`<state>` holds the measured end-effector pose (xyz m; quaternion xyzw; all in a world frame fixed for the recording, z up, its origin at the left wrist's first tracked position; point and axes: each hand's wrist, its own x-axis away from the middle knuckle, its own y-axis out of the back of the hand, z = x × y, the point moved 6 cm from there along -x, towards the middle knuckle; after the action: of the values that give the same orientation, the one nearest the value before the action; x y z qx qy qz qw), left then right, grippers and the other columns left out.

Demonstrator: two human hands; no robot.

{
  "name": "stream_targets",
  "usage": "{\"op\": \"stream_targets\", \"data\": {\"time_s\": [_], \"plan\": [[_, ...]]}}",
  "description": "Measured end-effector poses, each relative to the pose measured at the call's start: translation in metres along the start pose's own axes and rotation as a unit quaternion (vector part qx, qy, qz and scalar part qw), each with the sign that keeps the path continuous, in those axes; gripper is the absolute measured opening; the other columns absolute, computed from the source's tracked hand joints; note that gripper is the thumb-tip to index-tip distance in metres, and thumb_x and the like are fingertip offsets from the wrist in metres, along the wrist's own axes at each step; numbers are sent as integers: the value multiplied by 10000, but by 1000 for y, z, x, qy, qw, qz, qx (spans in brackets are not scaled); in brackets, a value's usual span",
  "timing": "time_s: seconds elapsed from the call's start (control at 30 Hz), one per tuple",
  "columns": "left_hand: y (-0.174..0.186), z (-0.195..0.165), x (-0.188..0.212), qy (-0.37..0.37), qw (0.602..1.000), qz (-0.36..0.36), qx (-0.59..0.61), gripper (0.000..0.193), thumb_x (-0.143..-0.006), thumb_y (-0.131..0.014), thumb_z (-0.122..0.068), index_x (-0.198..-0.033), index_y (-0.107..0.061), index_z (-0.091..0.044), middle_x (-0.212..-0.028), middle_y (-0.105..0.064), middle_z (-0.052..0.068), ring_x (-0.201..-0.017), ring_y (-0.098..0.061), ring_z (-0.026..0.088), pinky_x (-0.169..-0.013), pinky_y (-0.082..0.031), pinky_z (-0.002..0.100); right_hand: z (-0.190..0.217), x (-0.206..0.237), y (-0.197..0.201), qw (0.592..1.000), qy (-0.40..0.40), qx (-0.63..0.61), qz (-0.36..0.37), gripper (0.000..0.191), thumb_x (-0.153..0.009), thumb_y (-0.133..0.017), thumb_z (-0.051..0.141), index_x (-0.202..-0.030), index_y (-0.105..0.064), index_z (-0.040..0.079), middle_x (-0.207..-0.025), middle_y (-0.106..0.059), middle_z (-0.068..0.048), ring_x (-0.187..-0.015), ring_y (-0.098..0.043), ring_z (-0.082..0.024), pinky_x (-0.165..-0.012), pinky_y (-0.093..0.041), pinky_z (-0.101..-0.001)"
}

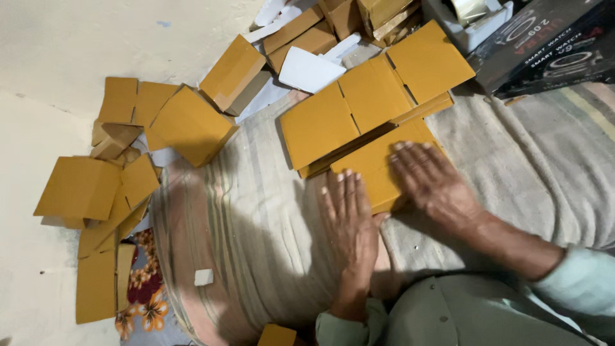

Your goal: The person sits on a bed and folds flat yellow cardboard boxes by hand, pressing the flaps and creases to shape each box, then stacks the folded boxes on the bed beside the pile of flat blanks.

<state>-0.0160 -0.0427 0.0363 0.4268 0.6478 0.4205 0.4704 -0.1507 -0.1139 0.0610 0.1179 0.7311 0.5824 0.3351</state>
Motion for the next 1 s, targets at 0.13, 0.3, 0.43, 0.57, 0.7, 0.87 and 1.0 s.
{"op": "stream_targets", "data": {"time_s": [0.13, 0.3, 0.43, 0.57, 0.7, 0.87, 1.0], "plan": [[17, 3, 4, -4, 999, -28, 17, 808, -899, -663, -387, -1504, -392, 75, -1610, -368, 226, -1544, -237, 363, -1262, -62, 569, -30, 9, 10, 990, -4, -114, -87, 836, -873, -518, 562, -1400, -505, -87, -1487, -479, -269, -1454, -399, -360, -1234, -237, -494], [0, -17, -25, -22, 999, -37, 11, 544, -1101, -408, -310, -1518, -473, 34, -1641, -375, 217, -1575, -258, 348, -1312, -62, 561, -9, -29, -20, 998, -8, -58, -34, 560, -990, -472, 330, -1445, -527, 7, -1563, -488, -187, -1494, -414, -311, -1280, -259, -437], [-11, 2, -39, 22, 999, -30, 26, 554, -1089, -381, -294, -1539, -407, 29, -1650, -364, 206, -1567, -236, 354, -1298, -81, 521, -22, -49, -40, 994, -41, -92, 44, 597, -962, -440, 394, -1440, -484, 38, -1556, -420, -194, -1467, -352, -343, -1217, -203, -466], [-6, 38, -28, 87, 995, -6, 47, 584, -1090, -364, -303, -1568, -327, 31, -1636, -330, 214, -1562, -170, 391, -1265, -72, 528, -57, -40, -33, 986, -146, -62, 42, 641, -1001, -399, 431, -1513, -435, 46, -1568, -380, -229, -1492, -290, -374, -1232, -160, -479], [-4, 29, -34, 65, 996, -22, -53, 605, -1059, -412, -323, -1534, -342, 44, -1628, -254, 307, -1516, -97, 462, -1199, -47, 579, -39, -55, -25, 994, -110, 8, 24, 655, -924, -428, 414, -1476, -497, 68, -1523, -419, -257, -1457, -312, -441, -1185, -178, -556], [-9, 4, -74, 34, 999, -14, -9, 510, -984, -452, -249, -1442, -512, -34, -1451, -532, 217, -1393, -423, 411, -1197, -250, 570, -6, -87, -22, 992, 8, -125, -10, 395, -909, -561, 270, -1215, -643, 35, -1287, -645, -207, -1276, -569, -377, -1148, -365, -477], [-11, 16, -86, 90, 994, 55, 30, 371, -1043, -424, -292, -1208, -624, -27, -1238, -644, 194, -1208, -581, 384, -1018, -470, 532, -21, -93, -27, 997, 23, -69, 22, 197, -881, -593, 245, -962, -684, 91, -935, -707, -142, -907, -674, -334, -841, -486, -448]]}}
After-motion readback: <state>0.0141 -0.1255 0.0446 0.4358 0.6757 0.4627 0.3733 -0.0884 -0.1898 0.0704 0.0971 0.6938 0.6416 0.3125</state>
